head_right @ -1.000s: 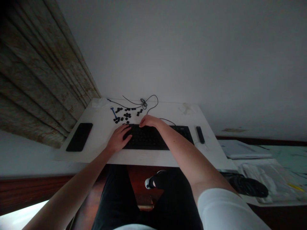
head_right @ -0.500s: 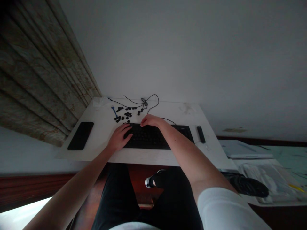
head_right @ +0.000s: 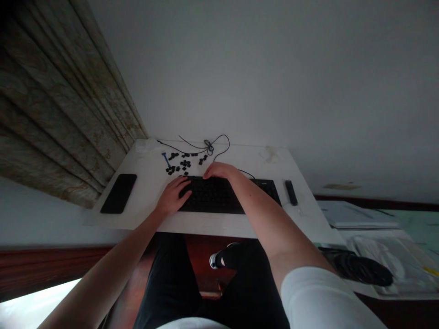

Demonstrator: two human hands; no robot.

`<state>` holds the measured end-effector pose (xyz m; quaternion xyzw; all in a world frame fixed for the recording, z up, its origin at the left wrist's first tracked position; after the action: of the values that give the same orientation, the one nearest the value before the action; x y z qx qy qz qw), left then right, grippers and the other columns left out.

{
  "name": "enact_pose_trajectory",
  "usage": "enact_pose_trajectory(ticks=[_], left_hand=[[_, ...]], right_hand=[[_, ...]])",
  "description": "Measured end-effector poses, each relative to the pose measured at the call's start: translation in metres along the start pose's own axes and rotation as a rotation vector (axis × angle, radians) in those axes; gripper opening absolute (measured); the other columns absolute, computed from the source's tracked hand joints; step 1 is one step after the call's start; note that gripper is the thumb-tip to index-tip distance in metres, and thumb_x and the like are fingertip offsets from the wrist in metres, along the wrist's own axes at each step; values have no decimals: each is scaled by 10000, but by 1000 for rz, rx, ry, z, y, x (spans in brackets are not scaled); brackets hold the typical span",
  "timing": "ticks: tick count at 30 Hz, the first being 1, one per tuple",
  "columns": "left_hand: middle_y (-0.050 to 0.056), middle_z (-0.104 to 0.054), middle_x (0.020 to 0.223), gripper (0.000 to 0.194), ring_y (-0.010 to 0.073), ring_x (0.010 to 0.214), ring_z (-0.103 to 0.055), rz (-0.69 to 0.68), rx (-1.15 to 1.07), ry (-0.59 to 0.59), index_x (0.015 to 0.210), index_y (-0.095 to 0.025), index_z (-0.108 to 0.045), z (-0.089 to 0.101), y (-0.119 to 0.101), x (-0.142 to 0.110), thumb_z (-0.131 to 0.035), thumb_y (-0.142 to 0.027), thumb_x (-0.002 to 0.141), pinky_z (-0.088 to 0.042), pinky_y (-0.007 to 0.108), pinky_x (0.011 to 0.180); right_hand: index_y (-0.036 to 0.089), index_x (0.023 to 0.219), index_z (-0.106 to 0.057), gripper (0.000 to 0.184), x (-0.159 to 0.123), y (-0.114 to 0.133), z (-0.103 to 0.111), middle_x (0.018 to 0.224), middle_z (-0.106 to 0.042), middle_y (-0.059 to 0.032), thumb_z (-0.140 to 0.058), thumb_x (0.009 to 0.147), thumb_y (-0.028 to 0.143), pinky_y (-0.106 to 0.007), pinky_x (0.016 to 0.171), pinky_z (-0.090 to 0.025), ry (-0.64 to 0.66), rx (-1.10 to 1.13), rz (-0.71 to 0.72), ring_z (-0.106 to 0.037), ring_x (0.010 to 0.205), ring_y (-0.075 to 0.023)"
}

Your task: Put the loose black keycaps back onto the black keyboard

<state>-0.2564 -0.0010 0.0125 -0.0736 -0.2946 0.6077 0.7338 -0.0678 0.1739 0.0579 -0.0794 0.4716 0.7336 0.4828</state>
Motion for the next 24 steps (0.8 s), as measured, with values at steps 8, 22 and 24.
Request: enact_pose_trajectory(ticks=[8, 22, 24], left_hand=[[78, -593, 1402, 379, 254, 1379, -465, -2, 0, 0, 1288, -220, -621, 0, 1, 0, -531, -396, 964, -385, 473, 1166], [78, -596, 1397, 377, 248, 1381, -461, -5, 4, -3, 1286, -221, -621, 0, 1, 1, -541, -392, 959, -385, 467, 1165], [81, -598, 1394, 372, 249, 1380, -463, -4, 3, -7, 1281, -220, -624, 0, 1, 1, -535, -388, 962, -389, 468, 1163]], right_hand=[[140, 883, -801, 273, -10, -1, -5, 830, -760, -68, -771, 708, 347, -284, 753, -468, -99, -128, 160, -666, 815, -206], [165, 895, -796, 303, -4, -16, -5, 873, -757, -63, -704, 763, 422, -288, 774, -450, -45, -136, 285, -645, 830, -201], [168, 894, -798, 311, -2, -17, -4, 862, -756, -62, -705, 757, 431, -293, 777, -450, -27, -133, 281, -640, 820, -200]])
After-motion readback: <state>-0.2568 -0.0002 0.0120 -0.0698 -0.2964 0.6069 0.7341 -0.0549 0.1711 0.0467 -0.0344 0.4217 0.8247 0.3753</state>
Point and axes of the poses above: each hand's wrist, its own x-axis towards the middle knuckle, its own z-axis out of the back of the hand, y = z × x, the point moved 1 cm from there along x, towards the middle knuckle
